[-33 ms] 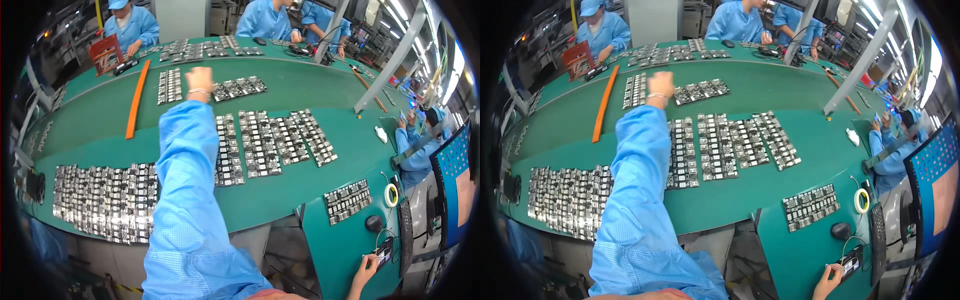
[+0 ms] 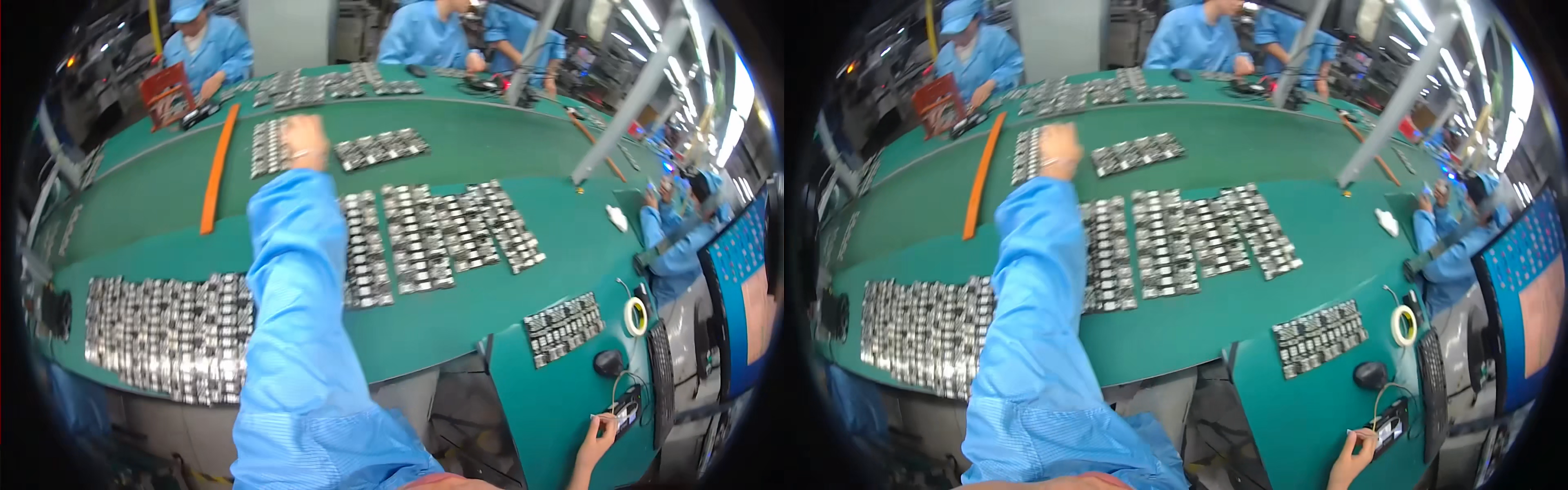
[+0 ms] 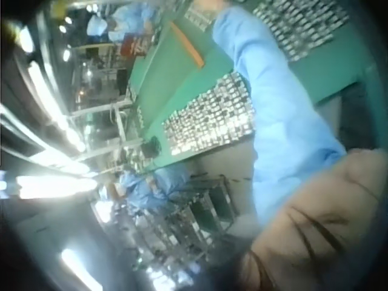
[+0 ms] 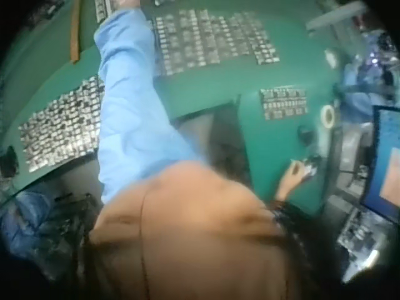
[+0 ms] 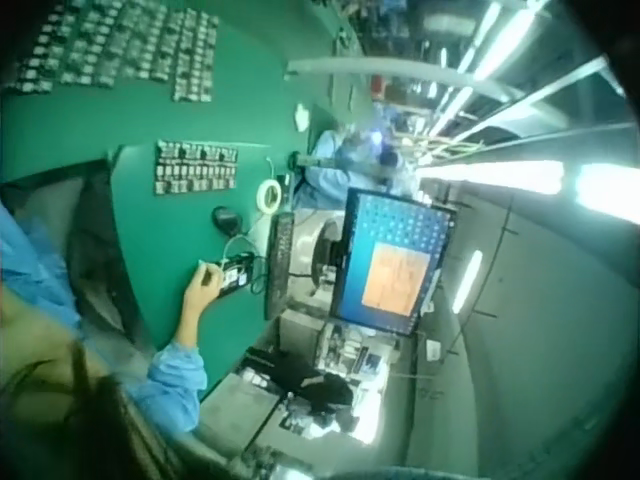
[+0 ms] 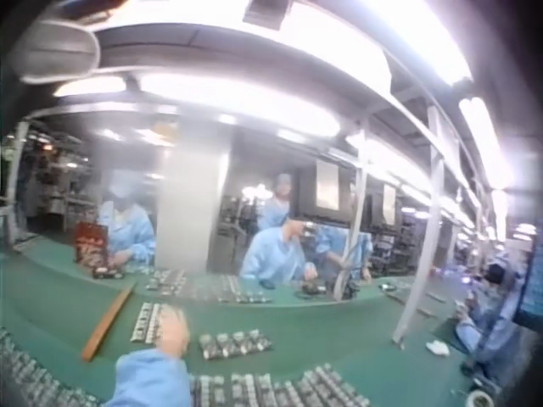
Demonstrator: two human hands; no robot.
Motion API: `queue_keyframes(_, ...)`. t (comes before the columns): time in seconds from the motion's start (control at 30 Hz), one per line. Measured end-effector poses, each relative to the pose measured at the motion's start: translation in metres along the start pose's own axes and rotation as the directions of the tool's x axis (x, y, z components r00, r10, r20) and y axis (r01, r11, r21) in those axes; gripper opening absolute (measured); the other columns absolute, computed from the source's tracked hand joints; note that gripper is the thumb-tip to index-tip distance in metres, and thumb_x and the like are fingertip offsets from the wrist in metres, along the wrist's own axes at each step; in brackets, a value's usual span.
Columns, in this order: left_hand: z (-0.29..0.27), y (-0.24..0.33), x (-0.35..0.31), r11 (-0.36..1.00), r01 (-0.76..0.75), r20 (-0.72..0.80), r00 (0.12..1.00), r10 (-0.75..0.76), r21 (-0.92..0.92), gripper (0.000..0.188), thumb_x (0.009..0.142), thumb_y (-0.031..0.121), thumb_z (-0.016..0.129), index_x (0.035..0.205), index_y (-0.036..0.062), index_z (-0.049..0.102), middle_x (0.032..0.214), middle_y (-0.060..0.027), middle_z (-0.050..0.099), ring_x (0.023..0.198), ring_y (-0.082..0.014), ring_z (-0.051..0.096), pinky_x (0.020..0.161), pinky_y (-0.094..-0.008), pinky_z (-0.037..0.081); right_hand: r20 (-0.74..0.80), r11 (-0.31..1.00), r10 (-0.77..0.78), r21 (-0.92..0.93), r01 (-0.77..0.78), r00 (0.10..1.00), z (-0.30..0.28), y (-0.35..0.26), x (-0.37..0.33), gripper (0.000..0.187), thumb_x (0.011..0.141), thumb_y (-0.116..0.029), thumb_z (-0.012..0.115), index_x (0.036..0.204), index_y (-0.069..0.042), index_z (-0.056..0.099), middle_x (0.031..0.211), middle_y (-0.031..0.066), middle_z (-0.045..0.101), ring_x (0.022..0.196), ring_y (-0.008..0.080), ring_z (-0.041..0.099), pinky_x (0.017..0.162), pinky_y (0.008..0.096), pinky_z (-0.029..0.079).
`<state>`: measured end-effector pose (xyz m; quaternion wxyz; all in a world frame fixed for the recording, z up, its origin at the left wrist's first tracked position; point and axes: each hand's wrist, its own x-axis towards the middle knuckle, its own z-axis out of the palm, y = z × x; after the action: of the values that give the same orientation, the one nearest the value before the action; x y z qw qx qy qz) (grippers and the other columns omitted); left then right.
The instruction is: The person tests circuit board panels by contacting them with a testing probe and clicking a computer mouse, moving the tested boards aside on the table.
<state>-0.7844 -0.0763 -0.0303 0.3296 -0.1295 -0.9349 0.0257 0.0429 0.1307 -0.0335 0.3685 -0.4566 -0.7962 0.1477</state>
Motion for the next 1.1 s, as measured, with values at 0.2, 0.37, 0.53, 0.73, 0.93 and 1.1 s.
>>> queue_keyframes(0.2,-0.020,-0.074,-0.052,0.762,0.624,0.619,0.670,-0.410,-0.172,0.106,0.070,0.064,0.075,0.151,0.0101,0.033,0.148,-0.0247,0.044,0.138,-0.0434,0.039,0.112,-0.0498,0.036,-0.013,0.999,-0.018,0.034,0.018,1.000,-0.001,-0.002,0.007,0.010,0.086,-0.005,0.064,0.082,0.001,0.056,0.086,0.0103,0.055,0.079,0.0211,0.057,0.071,0.0311,0.048)
queue_keyframes(0.37,-0.004,-0.064,-0.033,0.808,0.581,0.668,0.639,-0.381,-0.095,0.114,0.066,0.053,0.080,0.151,-0.0003,0.025,0.140,-0.0266,0.051,0.127,-0.0399,0.054,0.106,-0.0461,0.045,0.001,0.993,0.039,0.109,-0.039,0.999,-0.005,-0.004,0.005,0.006,0.084,0.001,0.065,0.083,0.003,0.059,0.091,0.0108,0.059,0.081,0.0192,0.061,0.072,0.0294,0.051)
queue_keyframes(0.53,-0.043,-0.082,-0.018,0.875,0.415,0.579,0.788,-0.209,-0.249,0.106,0.059,0.040,0.081,0.141,-0.0076,0.034,0.123,-0.0257,0.064,0.114,-0.0363,0.064,0.098,-0.0397,0.051,0.053,0.978,-0.032,0.208,0.020,0.998,-0.001,-0.025,0.010,0.006,0.085,0.000,0.065,0.083,0.002,0.060,0.090,0.0095,0.060,0.078,0.0171,0.060,0.070,0.0280,0.050)
queue_keyframes(0.73,-0.181,-0.021,-0.049,0.872,-0.228,0.144,0.937,0.317,-0.434,0.091,0.055,0.034,0.082,0.127,-0.0040,0.041,0.117,-0.0308,0.057,0.112,-0.0458,0.055,0.100,-0.0487,0.046,0.114,0.959,-0.093,0.277,0.058,0.989,-0.007,-0.027,0.005,0.007,0.087,-0.004,0.066,0.086,0.001,0.061,0.091,0.0073,0.059,0.080,0.0147,0.058,0.070,0.0264,0.047)
queue_keyframes(0.93,-0.326,0.046,-0.187,0.320,-0.727,-0.315,0.590,0.743,-0.607,0.094,0.058,0.028,0.083,0.136,-0.0018,0.039,0.133,-0.0264,0.047,0.124,-0.0445,0.045,0.106,-0.0487,0.039,0.066,0.921,-0.097,0.383,0.065,0.993,0.005,0.014,-0.008,0.006,0.086,-0.004,0.066,0.086,0.001,0.062,0.088,0.0086,0.061,0.077,0.0182,0.062,0.068,0.0287,0.051)
queue_keyframes(1.1,-0.382,0.060,-0.319,0.067,-0.709,-0.271,0.353,0.895,-0.702,0.093,0.058,0.031,0.083,0.134,-0.0026,0.041,0.137,-0.0257,0.044,0.128,-0.0429,0.043,0.109,-0.0486,0.037,-0.018,0.860,-0.053,0.506,0.055,0.998,0.010,-0.003,-0.005,0.008,0.085,-0.005,0.067,0.084,0.001,0.062,0.083,0.0091,0.060,0.072,0.0178,0.062,0.067,0.0293,0.050)
